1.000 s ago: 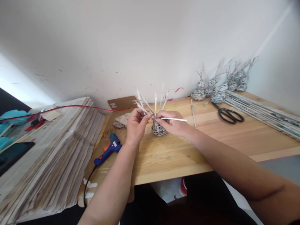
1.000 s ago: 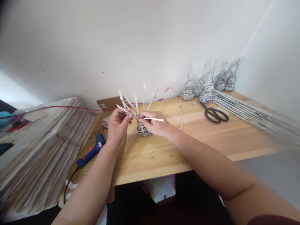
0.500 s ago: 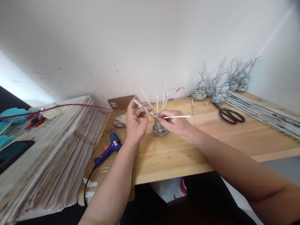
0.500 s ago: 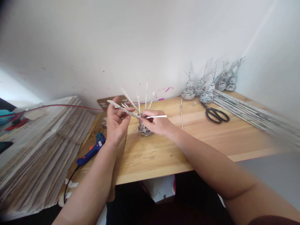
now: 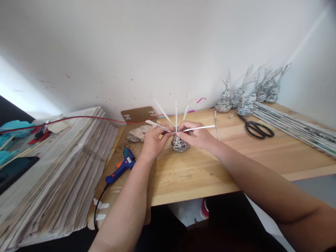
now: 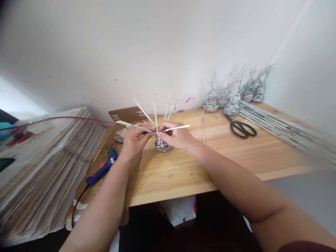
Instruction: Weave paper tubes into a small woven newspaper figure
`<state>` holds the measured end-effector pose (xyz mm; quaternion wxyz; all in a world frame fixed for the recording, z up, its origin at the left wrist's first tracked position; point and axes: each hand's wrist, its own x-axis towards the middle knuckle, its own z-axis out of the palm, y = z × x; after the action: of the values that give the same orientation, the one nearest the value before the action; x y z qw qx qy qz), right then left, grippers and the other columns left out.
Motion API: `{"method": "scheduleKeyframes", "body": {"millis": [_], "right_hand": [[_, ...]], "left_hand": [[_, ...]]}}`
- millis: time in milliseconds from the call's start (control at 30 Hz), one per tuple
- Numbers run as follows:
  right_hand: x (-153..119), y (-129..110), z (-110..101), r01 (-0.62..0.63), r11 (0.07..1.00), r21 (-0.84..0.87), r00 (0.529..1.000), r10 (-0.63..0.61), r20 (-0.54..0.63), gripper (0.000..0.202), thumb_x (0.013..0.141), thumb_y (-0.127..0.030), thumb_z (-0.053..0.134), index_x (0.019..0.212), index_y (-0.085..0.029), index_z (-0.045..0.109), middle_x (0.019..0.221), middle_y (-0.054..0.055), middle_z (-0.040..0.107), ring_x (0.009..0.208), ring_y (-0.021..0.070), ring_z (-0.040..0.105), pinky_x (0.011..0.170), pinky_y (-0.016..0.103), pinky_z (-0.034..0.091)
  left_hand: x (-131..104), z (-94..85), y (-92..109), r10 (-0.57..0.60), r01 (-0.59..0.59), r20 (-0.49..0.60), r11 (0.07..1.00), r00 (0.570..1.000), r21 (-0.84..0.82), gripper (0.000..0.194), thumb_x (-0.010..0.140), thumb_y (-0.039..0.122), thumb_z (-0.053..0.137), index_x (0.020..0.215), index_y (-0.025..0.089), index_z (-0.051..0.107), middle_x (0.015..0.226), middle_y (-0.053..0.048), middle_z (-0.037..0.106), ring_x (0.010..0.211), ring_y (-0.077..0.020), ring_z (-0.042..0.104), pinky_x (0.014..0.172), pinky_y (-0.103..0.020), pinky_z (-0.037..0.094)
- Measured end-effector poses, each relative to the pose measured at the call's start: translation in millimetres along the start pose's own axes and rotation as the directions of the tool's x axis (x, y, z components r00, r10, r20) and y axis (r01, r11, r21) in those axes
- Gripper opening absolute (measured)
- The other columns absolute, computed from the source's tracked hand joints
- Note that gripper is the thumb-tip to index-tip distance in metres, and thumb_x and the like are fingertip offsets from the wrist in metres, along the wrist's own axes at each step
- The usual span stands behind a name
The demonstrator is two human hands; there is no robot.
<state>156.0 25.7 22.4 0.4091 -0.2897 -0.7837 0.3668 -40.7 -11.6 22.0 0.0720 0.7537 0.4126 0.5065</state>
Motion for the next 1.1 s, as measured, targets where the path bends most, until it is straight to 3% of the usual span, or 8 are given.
{"method": "scheduleKeyframes", "body": {"millis": [267, 367, 467, 667, 800, 900, 967, 1100], "right_hand": [[4.1, 5.1, -2.7, -0.042, 0.996, 0.072, 0.997, 0.038, 0.064, 0.028, 0.087, -0.043, 0.065, 0.082, -0.015, 0.070, 0.065, 0.000, 0.060, 0.055, 0.0100, 0.049, 0.052, 0.025, 0.035], [4.2, 4.4, -4.2, -0.049, 0.995, 0.091, 0.997, 0.043, 0.071, 0.026, 0.086, -0.040, 0.065, 0.079, -0.015, 0.069, 0.065, 0.000, 0.060, 0.055, 0.0097, 0.049, 0.052, 0.024, 0.035], [3.4, 3.9, -4.7, -0.076, 0.991, 0.113, 0.995, 0.068, 0.072, 0.022, 0.083, -0.037, 0.067, 0.078, -0.015, 0.067, 0.063, -0.001, 0.058, 0.054, 0.0093, 0.047, 0.050, 0.024, 0.034], [3.6, 9.2, -6.0, -0.083, 0.986, 0.145, 0.993, 0.070, 0.094, 0.019, 0.079, -0.034, 0.069, 0.073, -0.017, 0.062, 0.061, -0.003, 0.055, 0.055, 0.0090, 0.046, 0.050, 0.023, 0.034], [6.1, 11.0, -8.7, -0.100, 0.960, 0.260, 0.993, 0.079, 0.091, 0.024, 0.080, -0.037, 0.073, 0.089, -0.018, 0.062, 0.068, -0.002, 0.060, 0.058, 0.0102, 0.054, 0.053, 0.023, 0.042], [8.8, 8.7, -11.9, -0.179, 0.927, 0.330, 0.984, 0.176, 0.039, 0.041, 0.078, -0.042, 0.077, 0.106, -0.019, 0.057, 0.067, -0.004, 0.060, 0.054, 0.0117, 0.057, 0.050, 0.024, 0.046], [9.6, 7.2, -13.4, -0.207, 0.938, 0.277, 0.972, 0.231, -0.053, 0.040, 0.079, -0.047, 0.076, 0.099, -0.019, 0.056, 0.062, -0.005, 0.058, 0.049, 0.0114, 0.055, 0.046, 0.024, 0.042], [4.8, 3.9, -9.1, -0.084, 0.996, 0.033, 0.975, 0.089, -0.203, 0.033, 0.085, -0.047, 0.070, 0.075, -0.018, 0.058, 0.056, -0.003, 0.054, 0.049, 0.0092, 0.049, 0.046, 0.023, 0.037]], "left_hand": [[-1.7, 0.9, 0.1, 0.082, -0.077, -0.047, 0.992, 0.996, 0.102, 0.007, 0.088, 0.023, 0.070, 0.087, 0.024, 0.077, 0.087, -0.005, 0.075, 0.087, -0.0201, 0.065, 0.083, -0.037, 0.050], [-1.9, 0.4, 2.3, 0.072, -0.063, -0.053, 0.984, 0.996, 0.165, 0.006, 0.087, 0.027, 0.072, 0.087, 0.025, 0.077, 0.088, -0.005, 0.076, 0.091, -0.0222, 0.063, 0.086, -0.040, 0.048], [-2.7, 1.2, 4.4, 0.063, -0.059, -0.043, 0.994, 0.997, 0.096, 0.006, 0.088, 0.028, 0.071, 0.087, 0.025, 0.076, 0.088, -0.004, 0.076, 0.093, -0.0216, 0.065, 0.090, -0.040, 0.048], [-2.9, 3.4, 7.7, -0.010, 0.005, 0.039, 0.992, 0.999, 0.129, 0.014, 0.089, 0.034, 0.070, 0.084, 0.021, 0.072, 0.087, -0.005, 0.073, 0.086, -0.0203, 0.063, 0.081, -0.035, 0.047], [-3.7, 4.5, 9.3, 0.012, -0.023, 0.046, 0.970, 0.999, 0.241, 0.013, 0.090, 0.031, 0.068, 0.084, 0.020, 0.068, 0.087, -0.004, 0.072, 0.088, -0.0213, 0.062, 0.080, -0.035, 0.043], [-5.6, 4.8, 11.4, 0.013, -0.007, -0.012, 0.914, 1.000, 0.405, 0.014, 0.089, 0.032, 0.068, 0.081, 0.020, 0.066, 0.085, -0.005, 0.070, 0.085, -0.0232, 0.059, 0.078, -0.037, 0.038], [-6.7, 4.6, 13.0, 0.018, 0.016, -0.066, 0.877, 0.998, 0.479, 0.015, 0.089, 0.031, 0.068, 0.080, 0.020, 0.065, 0.084, -0.005, 0.069, 0.085, -0.0242, 0.058, 0.079, -0.039, 0.036], [-7.1, 4.2, 16.5, 0.031, 0.024, -0.096, 0.847, 0.995, 0.531, 0.012, 0.088, 0.030, 0.069, 0.080, 0.021, 0.066, 0.084, -0.005, 0.070, 0.085, -0.0249, 0.058, 0.080, -0.041, 0.034]]}}
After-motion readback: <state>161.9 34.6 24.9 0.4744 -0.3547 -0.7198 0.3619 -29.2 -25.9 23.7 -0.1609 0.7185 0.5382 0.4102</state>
